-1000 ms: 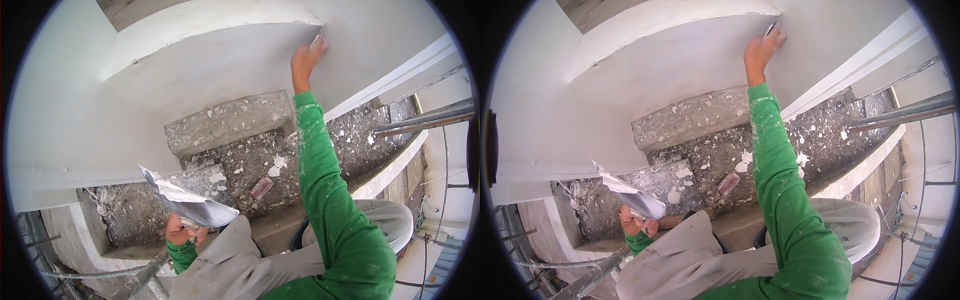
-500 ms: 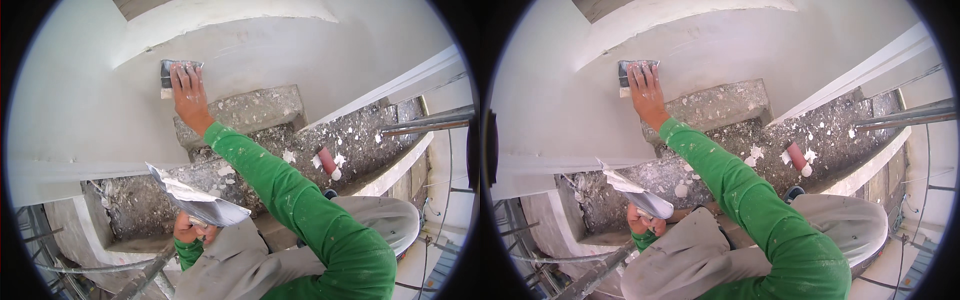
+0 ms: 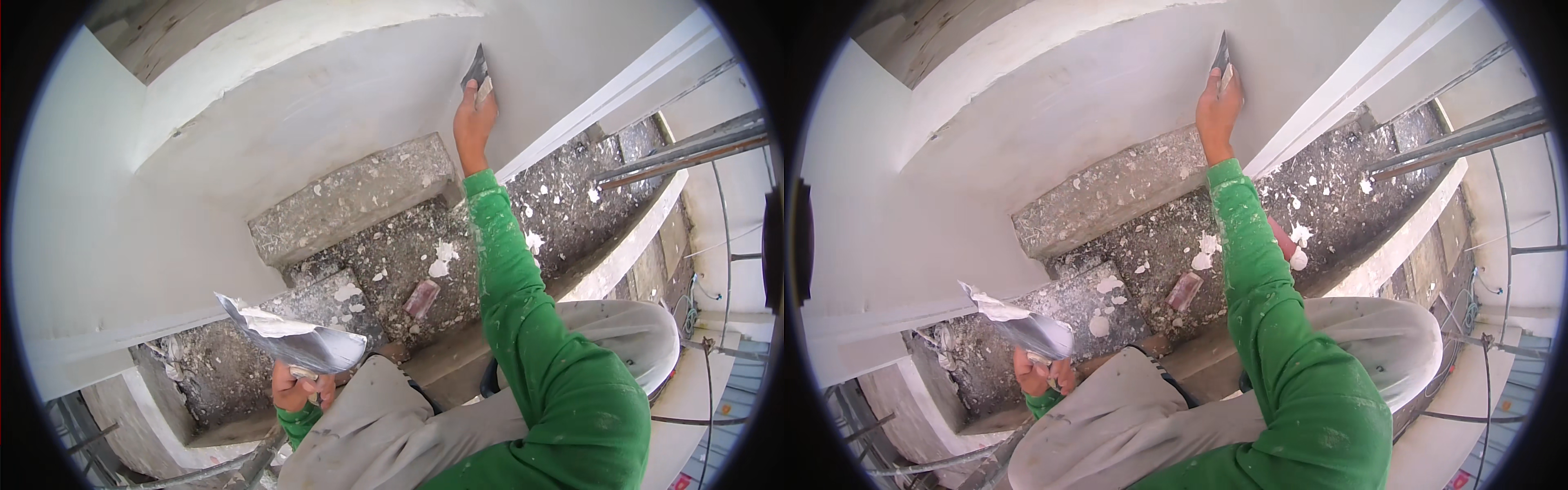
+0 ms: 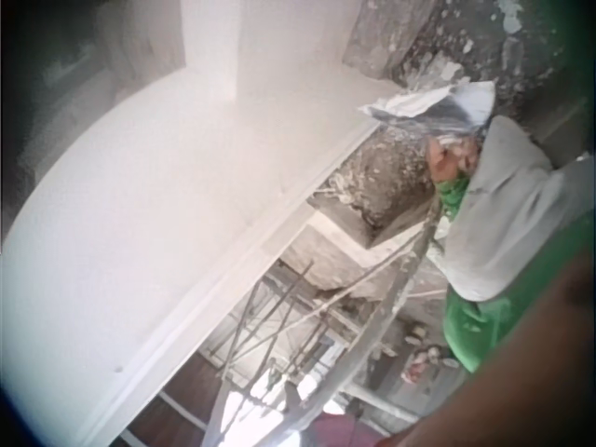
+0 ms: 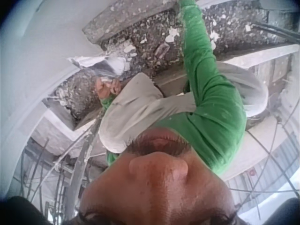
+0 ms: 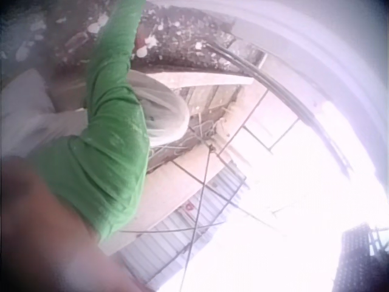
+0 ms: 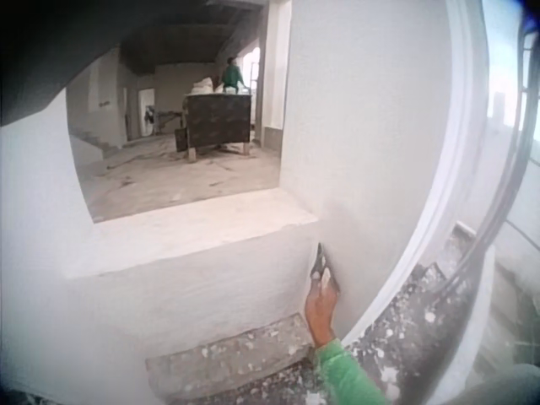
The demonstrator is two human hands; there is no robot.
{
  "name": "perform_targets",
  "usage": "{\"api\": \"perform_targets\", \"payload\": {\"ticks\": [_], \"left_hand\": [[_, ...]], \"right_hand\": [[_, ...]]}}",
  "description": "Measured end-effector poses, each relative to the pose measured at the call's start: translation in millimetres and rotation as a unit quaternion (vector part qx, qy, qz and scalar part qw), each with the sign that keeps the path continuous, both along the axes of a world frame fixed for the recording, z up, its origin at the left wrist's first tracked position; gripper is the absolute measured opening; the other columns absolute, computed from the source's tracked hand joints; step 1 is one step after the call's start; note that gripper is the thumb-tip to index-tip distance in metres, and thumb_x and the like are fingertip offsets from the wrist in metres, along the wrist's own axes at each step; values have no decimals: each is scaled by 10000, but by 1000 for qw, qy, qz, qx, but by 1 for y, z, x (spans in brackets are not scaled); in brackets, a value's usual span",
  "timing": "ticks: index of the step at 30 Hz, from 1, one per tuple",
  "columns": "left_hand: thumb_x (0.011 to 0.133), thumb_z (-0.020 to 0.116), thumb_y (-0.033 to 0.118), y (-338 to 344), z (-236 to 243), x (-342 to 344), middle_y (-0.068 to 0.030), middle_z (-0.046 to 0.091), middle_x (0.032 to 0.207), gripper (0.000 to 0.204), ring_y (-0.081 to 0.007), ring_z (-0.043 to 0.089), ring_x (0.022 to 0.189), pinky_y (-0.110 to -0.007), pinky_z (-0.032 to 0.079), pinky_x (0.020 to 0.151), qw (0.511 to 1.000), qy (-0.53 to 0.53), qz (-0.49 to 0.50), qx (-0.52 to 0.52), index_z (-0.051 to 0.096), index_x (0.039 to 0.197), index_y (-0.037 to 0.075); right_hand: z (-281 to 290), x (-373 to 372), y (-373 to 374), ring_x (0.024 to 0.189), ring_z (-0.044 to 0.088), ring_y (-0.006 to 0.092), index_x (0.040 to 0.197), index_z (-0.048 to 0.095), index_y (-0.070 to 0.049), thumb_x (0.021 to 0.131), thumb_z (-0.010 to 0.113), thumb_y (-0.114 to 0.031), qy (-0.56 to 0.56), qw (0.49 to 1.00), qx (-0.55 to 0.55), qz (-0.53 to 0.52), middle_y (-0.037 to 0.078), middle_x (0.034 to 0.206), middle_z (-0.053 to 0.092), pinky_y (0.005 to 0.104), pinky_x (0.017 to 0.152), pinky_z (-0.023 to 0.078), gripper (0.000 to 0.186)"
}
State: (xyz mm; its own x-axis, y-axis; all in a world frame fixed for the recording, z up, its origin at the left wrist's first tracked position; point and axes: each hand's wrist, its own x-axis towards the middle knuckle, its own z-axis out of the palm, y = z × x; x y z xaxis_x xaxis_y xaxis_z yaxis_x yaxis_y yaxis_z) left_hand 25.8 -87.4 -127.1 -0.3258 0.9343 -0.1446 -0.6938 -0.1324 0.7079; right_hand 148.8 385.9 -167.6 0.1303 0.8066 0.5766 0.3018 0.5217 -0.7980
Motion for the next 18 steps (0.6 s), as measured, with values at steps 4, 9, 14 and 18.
{"api": "perform_targets", "payload": {"ticks": [4,9,14,18], "left_hand": [[847,658,140,7,5,-2,-120,491,689,519,-201,507,534,-305,422,388,1000,-1,-8,7,367,1240,-37],[845,651,128,0,3,-5,-108,501,686,493,-184,509,537,-291,418,399,1000,-9,-23,0,392,1214,-72],[840,647,118,-17,10,-3,-104,505,688,531,-172,506,543,-274,418,395,1000,-10,-11,-5,379,1254,-78],[835,648,113,-17,10,-2,-98,492,684,544,-167,496,535,-279,419,389,1000,-26,-2,6,371,1264,-73]], "right_hand": [[0,-19,14,999,568,404,1163,559,59,926,491,-78,-13,994,77,-70,229,1085,602,435,916,421,282],[3,-44,15,1086,471,412,1326,370,109,816,492,35,-37,995,80,-56,235,1178,462,449,967,391,530],[-4,-101,-2,1153,378,440,1409,230,104,740,488,76,-43,993,58,-95,268,1249,351,468,1011,354,718],[3,-177,-101,1200,346,456,1434,186,95,703,541,102,-70,992,106,-2,289,1303,332,505,1038,303,813]]}}
